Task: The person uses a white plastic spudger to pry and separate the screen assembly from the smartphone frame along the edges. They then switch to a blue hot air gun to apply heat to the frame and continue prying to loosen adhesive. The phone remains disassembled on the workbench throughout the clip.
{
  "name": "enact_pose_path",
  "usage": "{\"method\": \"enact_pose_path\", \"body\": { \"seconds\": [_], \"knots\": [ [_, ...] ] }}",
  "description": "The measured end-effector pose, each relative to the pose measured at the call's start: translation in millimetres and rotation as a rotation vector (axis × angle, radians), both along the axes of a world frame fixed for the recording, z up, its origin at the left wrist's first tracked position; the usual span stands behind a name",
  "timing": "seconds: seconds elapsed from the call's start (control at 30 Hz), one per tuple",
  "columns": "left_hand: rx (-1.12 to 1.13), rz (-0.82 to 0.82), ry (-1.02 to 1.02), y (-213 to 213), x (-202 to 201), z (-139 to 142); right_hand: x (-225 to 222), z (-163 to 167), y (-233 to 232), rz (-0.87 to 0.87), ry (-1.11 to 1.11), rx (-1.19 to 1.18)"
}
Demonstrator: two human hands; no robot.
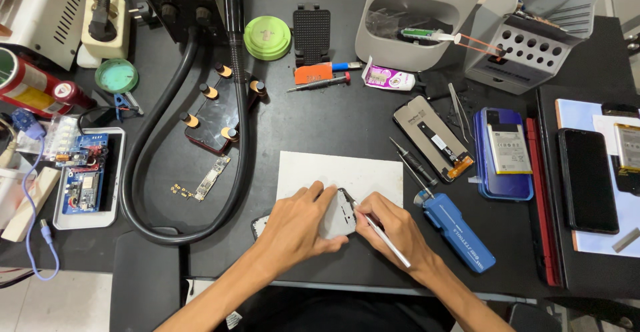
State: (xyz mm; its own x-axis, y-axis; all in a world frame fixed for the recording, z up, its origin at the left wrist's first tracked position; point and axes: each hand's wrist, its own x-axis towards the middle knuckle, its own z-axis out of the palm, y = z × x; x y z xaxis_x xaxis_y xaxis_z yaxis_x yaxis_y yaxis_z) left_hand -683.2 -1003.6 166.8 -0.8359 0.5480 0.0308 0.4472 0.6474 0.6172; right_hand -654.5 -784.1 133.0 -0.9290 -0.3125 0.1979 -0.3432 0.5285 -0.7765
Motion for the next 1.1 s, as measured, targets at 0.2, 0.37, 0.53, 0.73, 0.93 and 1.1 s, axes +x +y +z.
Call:
{"method": "enact_pose_path", "body": {
  "seconds": [0.2, 0.37, 0.53, 0.73, 0.93, 1.1],
  "knots": [
    [0.014, -0.01, -0.006, -1, -2, 1, -2, 0, 2, 0.033, 0.021, 0.014],
    [-0.006, -0.018, -0.027, -2, -2, 1, -4, -1, 4, 0.048, -0.008, 0.009],
    [0.025, -0.021, -0.019, -3, -3, 1, -8, -4, 8, 0.076, -0.004, 0.012],
    [0.016, -0.017, -0.025, -5, -3, -1, -12, -13, 18, 0.081, 0.001, -0.038],
    [0.038, -0.014, 0.047, -5, 0, 1, -15, -20, 19, -0.147, -0.287, -0.429],
    [-0.044, -0.1, 0.111, 8, 7, 3, -12, -6, 17, -0.174, -0.304, -0.36]
  ]
}}
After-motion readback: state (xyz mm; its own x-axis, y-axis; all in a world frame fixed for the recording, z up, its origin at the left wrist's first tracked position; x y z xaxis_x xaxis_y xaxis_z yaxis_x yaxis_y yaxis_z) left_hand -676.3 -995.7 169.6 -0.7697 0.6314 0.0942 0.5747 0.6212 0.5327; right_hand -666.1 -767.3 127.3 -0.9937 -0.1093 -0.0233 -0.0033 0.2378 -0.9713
